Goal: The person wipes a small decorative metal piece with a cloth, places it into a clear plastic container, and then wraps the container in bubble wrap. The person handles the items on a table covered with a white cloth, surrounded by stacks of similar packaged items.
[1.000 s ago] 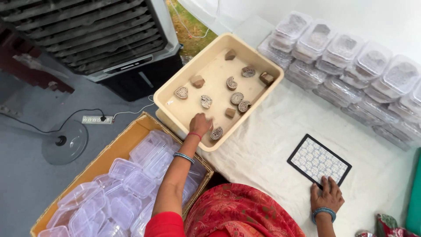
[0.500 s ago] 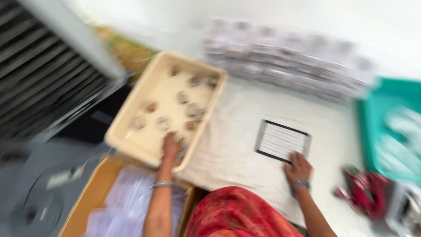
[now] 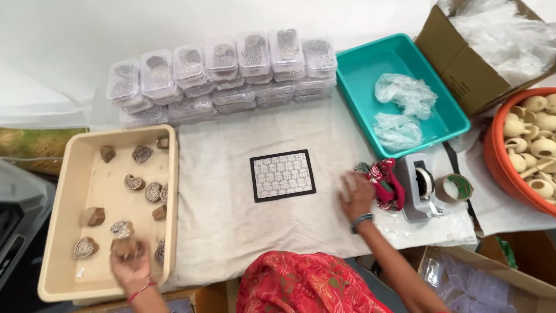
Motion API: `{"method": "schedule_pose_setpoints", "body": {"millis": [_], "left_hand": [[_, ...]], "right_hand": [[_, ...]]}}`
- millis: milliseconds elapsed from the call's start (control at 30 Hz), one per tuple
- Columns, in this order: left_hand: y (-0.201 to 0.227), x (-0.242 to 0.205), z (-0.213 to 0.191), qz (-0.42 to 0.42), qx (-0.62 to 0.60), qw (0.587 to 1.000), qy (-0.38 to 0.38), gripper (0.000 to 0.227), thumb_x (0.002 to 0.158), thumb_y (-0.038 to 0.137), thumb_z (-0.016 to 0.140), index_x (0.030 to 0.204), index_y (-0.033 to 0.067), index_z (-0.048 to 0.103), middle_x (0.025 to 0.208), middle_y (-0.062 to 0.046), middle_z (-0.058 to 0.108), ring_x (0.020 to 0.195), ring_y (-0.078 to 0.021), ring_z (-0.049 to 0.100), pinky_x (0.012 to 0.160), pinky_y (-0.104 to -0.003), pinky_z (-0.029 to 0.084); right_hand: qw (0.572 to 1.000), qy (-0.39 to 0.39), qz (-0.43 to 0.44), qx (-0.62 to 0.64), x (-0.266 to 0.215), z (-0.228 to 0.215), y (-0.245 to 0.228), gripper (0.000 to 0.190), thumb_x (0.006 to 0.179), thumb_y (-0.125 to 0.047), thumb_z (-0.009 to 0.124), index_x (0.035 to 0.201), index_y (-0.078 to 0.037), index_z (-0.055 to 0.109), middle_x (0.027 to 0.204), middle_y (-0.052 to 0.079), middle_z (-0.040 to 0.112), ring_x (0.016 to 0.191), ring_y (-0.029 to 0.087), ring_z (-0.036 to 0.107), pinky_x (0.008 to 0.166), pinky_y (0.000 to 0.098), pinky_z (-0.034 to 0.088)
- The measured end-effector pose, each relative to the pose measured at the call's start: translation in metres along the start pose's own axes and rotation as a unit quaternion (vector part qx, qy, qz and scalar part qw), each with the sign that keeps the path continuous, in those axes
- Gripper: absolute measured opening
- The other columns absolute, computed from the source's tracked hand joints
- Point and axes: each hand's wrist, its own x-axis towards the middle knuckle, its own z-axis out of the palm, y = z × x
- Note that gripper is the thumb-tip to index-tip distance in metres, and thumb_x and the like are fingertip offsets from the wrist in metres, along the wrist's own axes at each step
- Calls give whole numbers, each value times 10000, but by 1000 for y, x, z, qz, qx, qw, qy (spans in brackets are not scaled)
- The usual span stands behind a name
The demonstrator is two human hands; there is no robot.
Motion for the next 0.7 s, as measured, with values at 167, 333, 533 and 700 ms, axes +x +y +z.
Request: {"method": "schedule_pose_setpoints", "body": {"millis": [167, 333, 533, 700], "left_hand": [[-92, -74, 69, -42, -36, 987, -150, 257, 1014, 227, 646, 1153, 14, 684, 1076, -167, 740, 975, -250, 715, 782, -339, 612], [-215, -142, 96, -31, 183, 969, -161, 219, 947, 176, 698, 1156, 108, 706, 957, -78, 707, 690, -152, 650, 599, -272, 584], [-301, -208, 103, -215, 157, 947, -180, 435, 771, 73, 660, 1206, 62, 648, 975, -118, 690, 783, -213, 664, 836, -422, 616], [-352, -193, 91, -299, 194, 861, -363, 424, 918, -23, 720, 1307, 48, 566, 898, -30, 570, 715, -149, 533, 776, -347, 551]], "right_hand": [[967, -166, 111, -160, 28, -74, 34, 918, 678, -357, 818, 1512, -295, 438, 1633, 124, 308, 1482, 385, 328, 1003, 603, 394], [946, -268, 150, -102, 13, -6, 109, 783, 813, -285, 774, 1533, -351, 472, 1475, 175, 479, 1334, 429, 494, 988, 488, 527], [974, -166, 137, 73, 27, -20, 101, 424, 835, -178, 748, 1258, -172, 734, 1269, 159, 657, 1094, 366, 669, 951, 453, 533], [840, -57, 78, 534, 34, -31, 32, 378, 871, 30, 604, 1223, -28, 731, 1229, 126, 705, 1099, 199, 669, 941, 306, 544]]}}
